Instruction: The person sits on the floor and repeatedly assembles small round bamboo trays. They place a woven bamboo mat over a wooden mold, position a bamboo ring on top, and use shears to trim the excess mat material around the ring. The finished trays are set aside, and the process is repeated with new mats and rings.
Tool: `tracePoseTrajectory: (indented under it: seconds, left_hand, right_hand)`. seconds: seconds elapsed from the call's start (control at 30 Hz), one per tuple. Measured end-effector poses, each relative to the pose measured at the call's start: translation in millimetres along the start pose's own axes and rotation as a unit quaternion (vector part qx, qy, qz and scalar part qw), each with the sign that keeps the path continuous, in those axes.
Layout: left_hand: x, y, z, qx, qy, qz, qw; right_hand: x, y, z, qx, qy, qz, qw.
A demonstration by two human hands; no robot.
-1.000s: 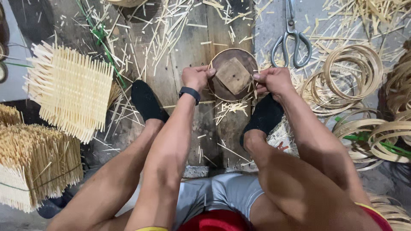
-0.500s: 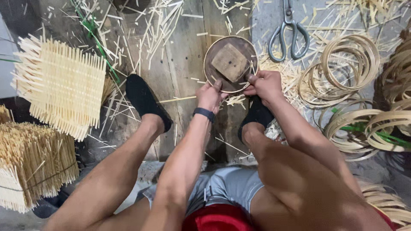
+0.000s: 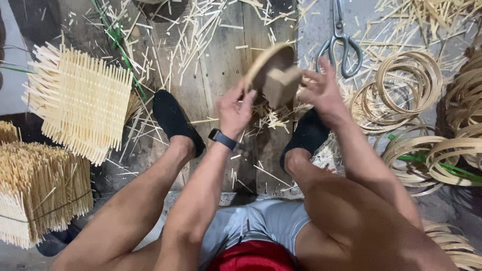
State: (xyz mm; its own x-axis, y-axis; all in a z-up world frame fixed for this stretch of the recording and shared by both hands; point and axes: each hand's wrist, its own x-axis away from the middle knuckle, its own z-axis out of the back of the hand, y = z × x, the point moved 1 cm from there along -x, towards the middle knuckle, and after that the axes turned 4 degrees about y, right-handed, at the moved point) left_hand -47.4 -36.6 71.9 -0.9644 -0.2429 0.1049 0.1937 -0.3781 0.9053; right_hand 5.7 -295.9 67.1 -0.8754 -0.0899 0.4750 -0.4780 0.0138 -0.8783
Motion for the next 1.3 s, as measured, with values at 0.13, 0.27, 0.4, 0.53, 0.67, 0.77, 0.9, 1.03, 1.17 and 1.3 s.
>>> tracePoseTrajectory:
  seconds: [0.13, 0.27, 0.4, 0.53, 0.67, 0.77, 0.9, 1.03, 1.17, 1.3]
  left_hand:
    - [-4, 42, -10, 0.029, -0.047, -0.046, 0.997]
    - [-23, 52, -22, 0.052, -0.052, 0.002, 0.997]
    - [-31, 18, -29, 0.034, -0.041, -0.061, 0.997]
    - [-55, -49, -32, -0.052, 0.01, 0.017, 0.998]
    - [-88, -120, 2, -0.132, 0.035, 0.204, 0.969]
    - [-96, -139, 28, -0.029, 0.051, 0.165, 0.985]
    - [-82, -118, 25, -0.161, 0.053, 0.122, 0.978]
    - [-33, -83, -25, -0.368, -0.045, -0.163, 0.914]
    - [4, -79, -48, -0.35, -0.078, -0.19, 0.914]
    - [-17, -90, -1, -0.375, -0.129, -0.255, 0.882]
  right_hand:
    - [6, 2, -41, 0.148, 0.02, 0.082, 0.985]
    - [11, -7, -56, 0.253, 0.095, 0.038, 0.962]
    - [8, -7, -51, 0.273, 0.076, 0.067, 0.957]
    - [-6, -2, -25, 0.161, -0.005, 0.104, 0.981]
    - [2, 0, 20, -0.162, -0.064, -0.013, 0.985]
    - [9, -2, 37, -0.196, -0.022, 0.01, 0.98]
    - [15, 3, 43, -0.15, 0.027, 0.013, 0.988]
    - [15, 15, 40, -0.169, 0.023, 0.003, 0.985]
    - [15, 22, 41, -0.15, 0.034, -0.01, 0.988]
    - [20, 20, 49, -0.149, 0.026, -0.012, 0.988]
